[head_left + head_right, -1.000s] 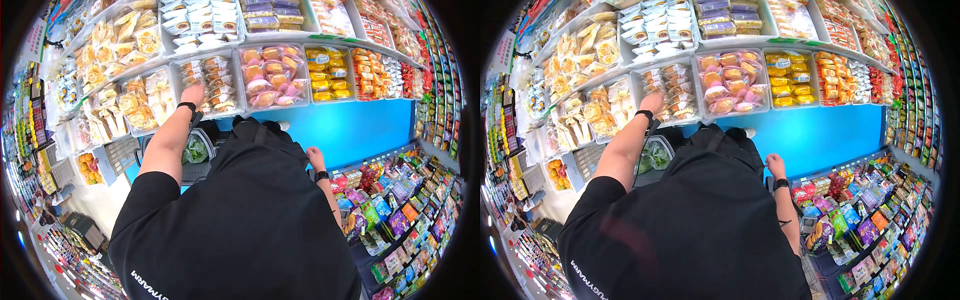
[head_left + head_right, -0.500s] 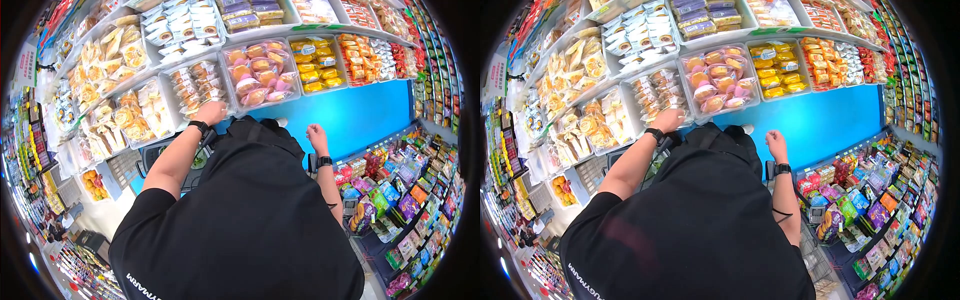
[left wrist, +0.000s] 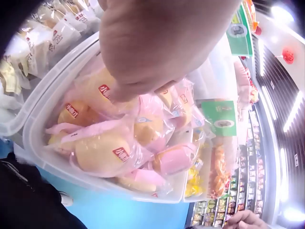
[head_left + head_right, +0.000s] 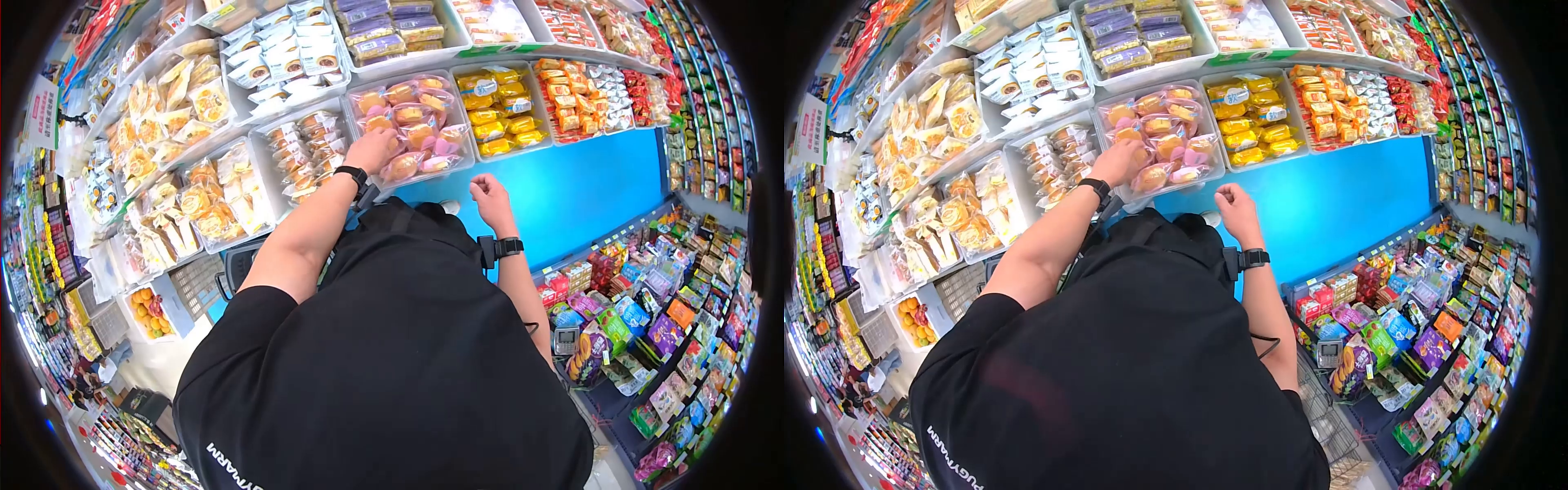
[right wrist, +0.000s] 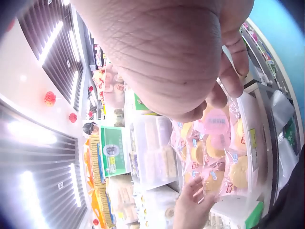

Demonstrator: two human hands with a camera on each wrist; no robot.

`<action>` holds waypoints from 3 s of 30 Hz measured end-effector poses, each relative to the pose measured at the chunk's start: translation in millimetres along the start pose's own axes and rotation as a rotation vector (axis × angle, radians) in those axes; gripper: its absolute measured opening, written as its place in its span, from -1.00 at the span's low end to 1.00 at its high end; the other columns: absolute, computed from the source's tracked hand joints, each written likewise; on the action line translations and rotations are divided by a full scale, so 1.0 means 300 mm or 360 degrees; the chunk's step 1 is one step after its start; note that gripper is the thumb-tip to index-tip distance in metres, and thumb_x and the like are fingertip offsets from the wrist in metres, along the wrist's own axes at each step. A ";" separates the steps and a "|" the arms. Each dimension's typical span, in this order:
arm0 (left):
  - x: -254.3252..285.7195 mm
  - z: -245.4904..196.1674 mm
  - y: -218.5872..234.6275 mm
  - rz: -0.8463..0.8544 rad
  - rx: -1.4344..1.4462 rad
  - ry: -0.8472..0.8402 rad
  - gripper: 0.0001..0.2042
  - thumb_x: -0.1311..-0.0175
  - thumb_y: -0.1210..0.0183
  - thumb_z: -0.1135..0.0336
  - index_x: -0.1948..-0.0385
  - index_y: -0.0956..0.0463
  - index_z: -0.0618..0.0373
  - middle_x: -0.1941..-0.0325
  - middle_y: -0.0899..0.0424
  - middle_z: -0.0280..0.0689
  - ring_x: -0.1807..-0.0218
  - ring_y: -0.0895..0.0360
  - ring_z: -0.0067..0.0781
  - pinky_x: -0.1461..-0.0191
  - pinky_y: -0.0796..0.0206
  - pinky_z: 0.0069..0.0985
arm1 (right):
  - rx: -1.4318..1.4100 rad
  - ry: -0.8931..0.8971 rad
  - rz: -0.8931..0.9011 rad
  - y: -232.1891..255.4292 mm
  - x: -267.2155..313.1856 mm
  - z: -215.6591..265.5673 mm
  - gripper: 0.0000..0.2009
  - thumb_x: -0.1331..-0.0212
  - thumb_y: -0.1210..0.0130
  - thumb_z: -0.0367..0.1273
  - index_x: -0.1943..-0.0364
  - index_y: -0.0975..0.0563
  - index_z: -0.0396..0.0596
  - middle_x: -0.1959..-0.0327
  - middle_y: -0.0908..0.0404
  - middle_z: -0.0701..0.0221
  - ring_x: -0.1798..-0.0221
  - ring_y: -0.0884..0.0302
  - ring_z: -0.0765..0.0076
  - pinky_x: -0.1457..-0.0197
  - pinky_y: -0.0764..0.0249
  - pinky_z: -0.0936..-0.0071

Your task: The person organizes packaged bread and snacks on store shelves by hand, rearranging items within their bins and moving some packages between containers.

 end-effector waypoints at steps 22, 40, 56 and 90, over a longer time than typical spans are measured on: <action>0.025 -0.113 0.001 -0.0563 -0.0383 -0.0134 -0.70 -0.46 -0.22 0.26 -0.16 -0.61 0.04 -0.05 -0.77 -0.12 -0.10 -0.71 0.07 -0.20 -0.56 -0.05 | 0.0524 0.0791 0.0054 -0.085 -0.308 0.194 -0.45 -0.14 -0.42 -0.41 -0.27 -0.55 -0.11 -0.29 -0.66 0.14 -0.34 -0.60 -0.08 -0.44 -0.50 0.04; 0.047 -0.269 -0.157 0.0141 -0.0591 0.0524 -0.48 -0.23 -0.33 0.40 -0.28 -0.61 -0.20 -0.30 -0.72 -0.32 -0.35 -0.57 -0.03 -0.34 -0.49 0.07 | 0.1428 0.1409 0.0771 -0.050 -0.640 0.112 -0.82 -0.37 -0.21 -0.26 0.02 -0.68 0.12 0.05 -0.75 0.38 -0.12 -0.67 0.09 -0.11 -0.48 -0.06; 0.074 -0.300 -0.244 -0.0242 -0.0083 0.0800 -0.59 -0.25 -0.37 0.29 -0.17 -0.67 -0.09 -0.24 -0.75 -0.21 -0.37 -0.62 -0.05 -0.40 -0.46 -0.05 | 0.0911 0.1190 0.1550 -0.141 -0.572 0.006 -0.80 -0.34 -0.15 -0.37 0.02 -0.60 -0.11 -0.04 -0.73 0.04 -0.15 -0.70 -0.21 -0.16 -0.65 -0.10; 0.127 -0.119 -0.144 0.0102 0.0272 0.0548 -0.46 -0.24 -0.47 0.27 -0.31 -0.61 -0.11 -0.24 -0.77 -0.20 -0.33 -0.66 -0.03 -0.38 -0.51 -0.06 | 0.0360 0.0756 0.0960 -0.153 -0.636 0.171 -0.73 -0.63 -0.07 -0.24 -0.08 -0.68 -0.11 0.05 -0.77 0.20 0.03 -0.71 0.06 -0.10 -0.58 0.28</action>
Point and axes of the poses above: each hand's wrist, its own x-axis away from the middle knuckle, its own y-axis out of the back of the hand, z = x × y, the point moved 1 cm from there along -x, towards the middle knuckle
